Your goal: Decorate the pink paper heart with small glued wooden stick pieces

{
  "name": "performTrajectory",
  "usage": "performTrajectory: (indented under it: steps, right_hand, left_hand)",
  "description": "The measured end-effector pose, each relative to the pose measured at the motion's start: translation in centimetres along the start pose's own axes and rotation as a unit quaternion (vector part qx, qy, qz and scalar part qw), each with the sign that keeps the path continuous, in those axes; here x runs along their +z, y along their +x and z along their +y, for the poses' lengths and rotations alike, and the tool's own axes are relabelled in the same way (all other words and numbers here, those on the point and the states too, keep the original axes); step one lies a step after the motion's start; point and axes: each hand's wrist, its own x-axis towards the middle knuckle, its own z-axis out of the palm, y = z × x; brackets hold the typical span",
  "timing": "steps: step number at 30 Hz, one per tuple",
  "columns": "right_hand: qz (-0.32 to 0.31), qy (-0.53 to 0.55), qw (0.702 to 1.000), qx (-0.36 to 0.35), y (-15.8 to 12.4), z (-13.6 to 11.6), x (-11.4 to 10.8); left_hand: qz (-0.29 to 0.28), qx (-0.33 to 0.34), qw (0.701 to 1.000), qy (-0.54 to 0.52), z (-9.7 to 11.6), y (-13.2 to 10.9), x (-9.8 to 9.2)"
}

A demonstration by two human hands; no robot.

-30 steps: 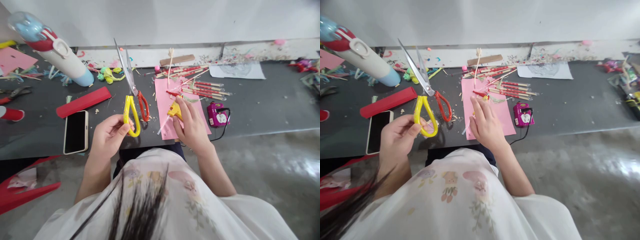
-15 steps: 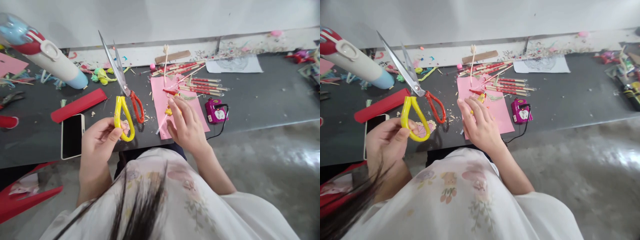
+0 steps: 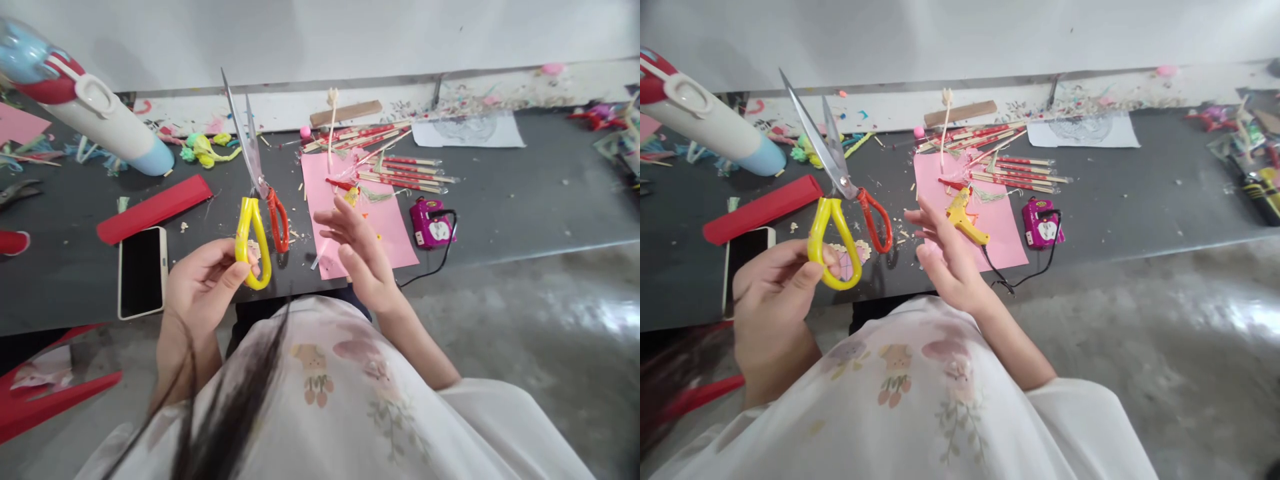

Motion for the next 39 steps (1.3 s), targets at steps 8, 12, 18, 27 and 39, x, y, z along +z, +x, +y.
performTrajectory:
  steps: [8,12,18,27,39]
  right_hand:
    - [0.031,0.397,0.907,0.138,1.4,-0.3,1.4]
    - [0.065,0.378,0.912,0.146,1.6,-0.7,1.6]
    - [0.077,0.35,0.925,0.126,1.5,-1.1,1.8]
    - [0.074,0.414,0.895,0.145,1.8,-1.3,1.9]
    - [0.065,0.459,0.882,0.081,1.6,-1.6,2.2]
  left_hand:
    - [0.018,0.028,0.999,-0.018,-0.6,-0.1,0.8]
    - [-0.019,0.023,0.999,-0.018,-0.8,0.3,0.1]
    - [-0.017,0.032,0.999,-0.026,-0.9,0.2,0.4]
    - [-0.026,0.012,1.0,-0.004,-0.7,0.0,0.5]
    - [-0.1,0.002,0.995,-0.013,-1.3,0.5,0.7]
